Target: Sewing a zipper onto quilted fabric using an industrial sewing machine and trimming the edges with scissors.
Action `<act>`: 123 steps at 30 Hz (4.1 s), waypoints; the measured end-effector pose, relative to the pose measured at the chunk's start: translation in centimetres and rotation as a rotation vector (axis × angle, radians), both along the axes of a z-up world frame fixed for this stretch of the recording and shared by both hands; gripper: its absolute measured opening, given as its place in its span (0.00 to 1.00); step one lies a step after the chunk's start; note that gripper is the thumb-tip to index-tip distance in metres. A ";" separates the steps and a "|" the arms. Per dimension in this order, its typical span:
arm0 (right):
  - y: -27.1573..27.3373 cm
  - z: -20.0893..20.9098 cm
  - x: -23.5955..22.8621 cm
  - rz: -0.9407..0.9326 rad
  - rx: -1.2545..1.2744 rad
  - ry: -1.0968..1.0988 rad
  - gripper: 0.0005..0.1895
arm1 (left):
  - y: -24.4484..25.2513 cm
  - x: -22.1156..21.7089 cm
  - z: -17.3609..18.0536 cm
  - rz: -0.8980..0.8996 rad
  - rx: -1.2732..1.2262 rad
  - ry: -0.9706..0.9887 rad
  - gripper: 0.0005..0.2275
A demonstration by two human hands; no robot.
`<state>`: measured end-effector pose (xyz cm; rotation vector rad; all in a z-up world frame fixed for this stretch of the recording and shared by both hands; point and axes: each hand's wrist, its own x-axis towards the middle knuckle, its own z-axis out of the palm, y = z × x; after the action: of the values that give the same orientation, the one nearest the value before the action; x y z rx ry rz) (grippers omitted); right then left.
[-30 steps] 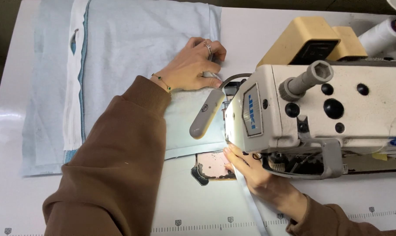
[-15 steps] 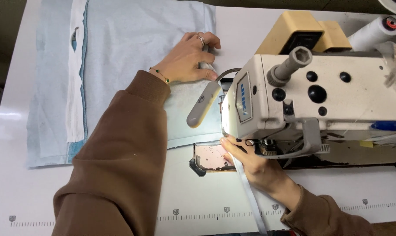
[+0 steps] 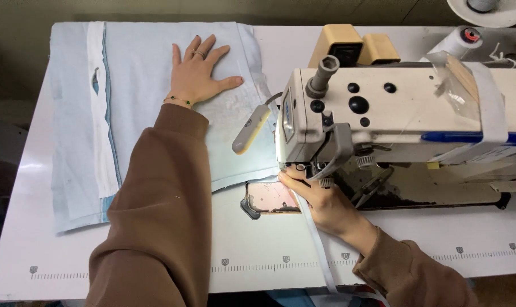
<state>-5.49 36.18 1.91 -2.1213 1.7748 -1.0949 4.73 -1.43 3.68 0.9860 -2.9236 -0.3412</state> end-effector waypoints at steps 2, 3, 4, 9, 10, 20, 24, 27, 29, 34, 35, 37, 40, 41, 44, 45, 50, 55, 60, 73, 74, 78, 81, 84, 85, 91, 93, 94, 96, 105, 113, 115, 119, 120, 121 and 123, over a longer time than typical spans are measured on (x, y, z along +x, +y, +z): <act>0.4 -0.1 0.1 -0.009 0.019 -0.031 0.21 | 0.4 0.4 0.4 0.035 0.012 -0.020 0.41; 0.5 -0.4 0.0 -0.009 0.015 -0.030 0.21 | 0.5 0.5 0.4 0.036 0.008 -0.019 0.41; 0.6 -0.7 -0.1 0.001 0.045 -0.036 0.24 | 0.6 0.7 0.3 0.045 0.002 -0.007 0.42; 0.8 -0.6 -0.2 0.004 0.038 -0.028 0.24 | 1.1 1.7 0.3 0.102 -0.005 -0.015 0.43; 0.9 -0.7 -0.3 0.014 0.039 -0.088 0.23 | 1.2 2.0 0.2 0.128 -0.012 -0.007 0.44; 1.4 0.1 1.4 -0.171 -0.234 -0.008 0.08 | 9.2 11.7 1.8 0.544 -0.204 -0.425 0.44; 1.3 0.9 1.8 -0.117 -0.225 0.036 0.08 | 18.6 19.7 3.3 0.700 -0.232 -0.446 0.45; 1.4 0.6 1.5 -0.105 -0.186 0.068 0.09 | 24.2 23.8 1.7 0.725 -0.240 -0.452 0.45; 1.5 -0.4 1.2 -0.118 -0.165 0.190 0.12 | 26.1 24.8 0.9 0.625 -0.291 -0.407 0.36; 1.4 -1.1 0.4 -0.093 -0.008 0.148 0.12 | 26.6 13.7 0.6 -0.260 -0.374 -0.020 0.14; 1.3 -1.4 0.2 -0.084 0.017 0.138 0.13 | 25.5 11.4 -1.4 -0.477 -0.397 0.206 0.10; 1.2 -1.0 0.6 -0.090 0.031 0.068 0.13 | 22.1 9.3 -3.6 -0.624 -0.367 0.326 0.10; 1.0 -2.8 -0.1 -0.134 0.011 0.116 0.14 | 20.9 8.2 -2.1 -0.749 -0.234 0.501 0.11; 1.0 -3.8 -0.4 -0.170 -0.024 0.231 0.15 | 21.1 8.2 -0.8 -0.725 -0.137 0.548 0.11; 0.4 -2.6 -0.6 -0.178 -0.013 0.208 0.14 | 20.8 8.6 -0.6 -0.672 -0.125 0.547 0.11; 0.3 -1.6 -0.4 -0.188 -0.004 0.211 0.14 | 20.6 8.5 -0.7 -0.680 -0.115 0.553 0.11; 0.3 -1.9 -0.3 -0.297 0.116 0.189 0.17 | 20.1 8.2 -0.4 -0.638 -0.159 0.522 0.11; -0.7 -0.8 -1.2 -0.187 -0.001 0.120 0.11 | 19.4 7.6 -0.8 -0.640 -0.153 0.502 0.10; -0.6 -1.1 -1.3 -0.169 -0.017 0.140 0.11 | 18.4 7.3 -1.6 -0.630 -0.159 0.496 0.10; 24.6 3.4 -8.9 -0.994 -0.030 0.255 0.08 | 18.7 1.0 0.0 -0.438 0.169 0.299 0.10; 28.0 3.2 -11.0 -1.161 0.061 0.375 0.09 | 19.5 1.6 1.4 -0.294 0.311 0.160 0.15; 38.2 -1.0 -21.3 -1.405 0.361 0.390 0.24 | 21.6 1.4 2.7 -0.048 0.408 -0.055 0.06; 38.4 -0.9 -25.0 -1.376 0.523 0.116 0.34 | 22.3 2.1 3.3 0.075 0.324 -0.108 0.16; 37.3 0.5 -24.5 -1.569 0.876 -0.057 0.35 | 24.1 3.5 8.2 0.170 0.558 -0.250 0.21; 38.3 0.0 -24.0 -1.567 0.828 0.049 0.33 | 24.6 4.3 9.3 0.074 0.673 -0.232 0.16; 37.7 1.2 -10.4 -1.084 0.217 -0.517 0.26 | 28.1 6.9 12.5 -0.329 0.999 0.011 0.07; 36.0 4.1 -2.4 -0.972 0.279 -0.702 0.16 | 29.0 7.3 13.4 -0.450 1.031 0.065 0.13; 35.5 3.5 0.5 -0.571 0.207 -0.974 0.22 | 29.2 7.4 13.7 -0.662 1.062 0.063 0.09; 33.6 2.7 5.3 -0.144 0.147 -1.224 0.29 | 29.7 7.5 14.1 -0.866 1.084 0.059 0.07; 24.8 7.8 13.5 -0.437 0.805 -1.183 0.16 | 31.5 10.3 16.6 -1.048 1.040 0.020 0.25; 22.0 7.9 14.8 -0.315 0.557 -0.941 0.36 | 32.0 11.1 16.8 -0.978 1.109 0.083 0.24; 21.8 8.1 14.9 -0.312 0.552 -0.918 0.36 | 31.9 11.1 16.7 -0.969 1.107 0.092 0.23; 21.6 7.6 15.2 -0.335 0.489 -0.837 0.31 | 32.0 11.0 16.6 -0.930 1.101 0.080 0.23; 21.6 6.9 15.4 -0.339 0.490 -0.839 0.31 | 32.0 10.8 16.5 -0.933 1.104 0.078 0.23; 21.7 6.1 15.6 -0.362 0.466 -0.795 0.30 | 32.0 10.7 16.4 -0.943 1.118 0.075 0.22; 21.7 5.0 15.9 -0.390 0.442 -0.752 0.31 | 32.1 10.5 16.3 -0.957 1.134 0.070 0.22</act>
<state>10.36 57.93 6.87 -0.9458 1.8178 -1.2100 15.24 30.70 20.01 -0.6002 -2.7336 -2.0666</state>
